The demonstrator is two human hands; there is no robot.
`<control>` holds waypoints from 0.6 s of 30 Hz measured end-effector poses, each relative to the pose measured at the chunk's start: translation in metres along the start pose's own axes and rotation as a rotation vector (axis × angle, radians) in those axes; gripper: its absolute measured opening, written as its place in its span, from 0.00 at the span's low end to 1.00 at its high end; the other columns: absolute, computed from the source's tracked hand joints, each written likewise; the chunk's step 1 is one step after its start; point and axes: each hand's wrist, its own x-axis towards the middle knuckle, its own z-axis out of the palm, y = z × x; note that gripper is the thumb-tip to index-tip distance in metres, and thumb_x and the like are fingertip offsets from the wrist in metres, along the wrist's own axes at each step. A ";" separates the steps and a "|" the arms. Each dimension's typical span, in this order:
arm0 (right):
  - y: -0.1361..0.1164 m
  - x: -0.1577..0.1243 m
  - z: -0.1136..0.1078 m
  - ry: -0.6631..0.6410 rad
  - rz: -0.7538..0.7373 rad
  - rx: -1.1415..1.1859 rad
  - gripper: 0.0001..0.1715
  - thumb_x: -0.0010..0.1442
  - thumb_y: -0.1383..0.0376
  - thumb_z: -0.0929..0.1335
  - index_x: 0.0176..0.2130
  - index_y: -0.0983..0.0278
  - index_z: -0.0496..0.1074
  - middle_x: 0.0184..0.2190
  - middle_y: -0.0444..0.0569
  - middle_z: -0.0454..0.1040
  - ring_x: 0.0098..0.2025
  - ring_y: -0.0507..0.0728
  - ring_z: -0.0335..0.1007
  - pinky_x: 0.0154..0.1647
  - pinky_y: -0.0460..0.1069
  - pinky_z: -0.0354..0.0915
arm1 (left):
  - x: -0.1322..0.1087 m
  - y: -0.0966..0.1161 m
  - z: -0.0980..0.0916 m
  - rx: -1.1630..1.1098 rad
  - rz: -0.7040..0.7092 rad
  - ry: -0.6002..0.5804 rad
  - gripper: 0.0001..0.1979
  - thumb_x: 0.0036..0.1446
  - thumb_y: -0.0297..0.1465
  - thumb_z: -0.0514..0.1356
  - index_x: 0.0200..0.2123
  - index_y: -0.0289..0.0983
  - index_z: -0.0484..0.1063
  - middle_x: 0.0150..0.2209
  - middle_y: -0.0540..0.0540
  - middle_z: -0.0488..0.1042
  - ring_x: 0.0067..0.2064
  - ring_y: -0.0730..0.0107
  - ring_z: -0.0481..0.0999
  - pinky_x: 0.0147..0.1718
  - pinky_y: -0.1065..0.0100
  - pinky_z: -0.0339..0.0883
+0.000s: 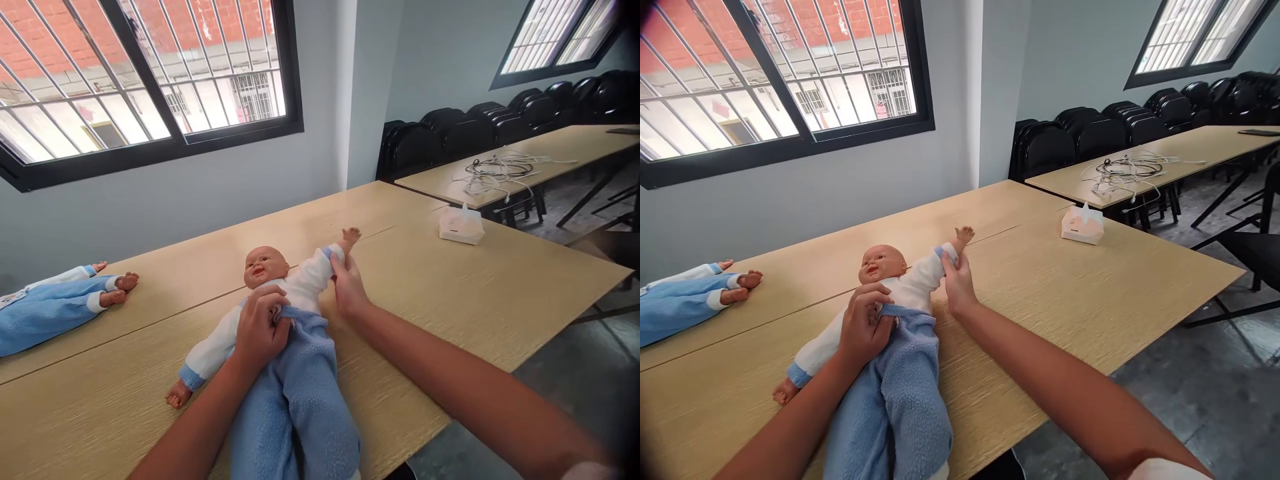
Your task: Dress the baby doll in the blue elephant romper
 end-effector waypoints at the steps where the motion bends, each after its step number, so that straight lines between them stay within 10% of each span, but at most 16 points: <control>1: -0.004 0.002 0.003 -0.058 -0.122 -0.070 0.26 0.64 0.50 0.70 0.55 0.61 0.69 0.52 0.52 0.77 0.53 0.60 0.75 0.52 0.53 0.73 | 0.000 0.000 0.000 0.001 -0.004 0.010 0.13 0.57 0.23 0.59 0.45 0.42 0.66 0.45 0.44 0.76 0.47 0.61 0.78 0.49 0.59 0.74; 7: -0.007 -0.006 -0.002 -0.617 -0.694 -0.674 0.31 0.61 0.71 0.68 0.62 0.57 0.70 0.60 0.54 0.74 0.63 0.64 0.67 0.67 0.63 0.62 | 0.011 0.005 -0.008 -0.004 -0.074 0.101 0.09 0.58 0.26 0.64 0.40 0.42 0.68 0.43 0.46 0.76 0.46 0.63 0.78 0.49 0.59 0.75; 18: -0.007 -0.009 -0.018 -0.924 -0.652 -0.601 0.22 0.62 0.72 0.71 0.54 0.56 0.77 0.54 0.52 0.75 0.59 0.63 0.70 0.64 0.62 0.65 | 0.038 0.000 -0.019 -0.476 -0.635 -0.159 0.06 0.54 0.29 0.66 0.36 0.39 0.73 0.37 0.49 0.77 0.40 0.67 0.76 0.39 0.68 0.71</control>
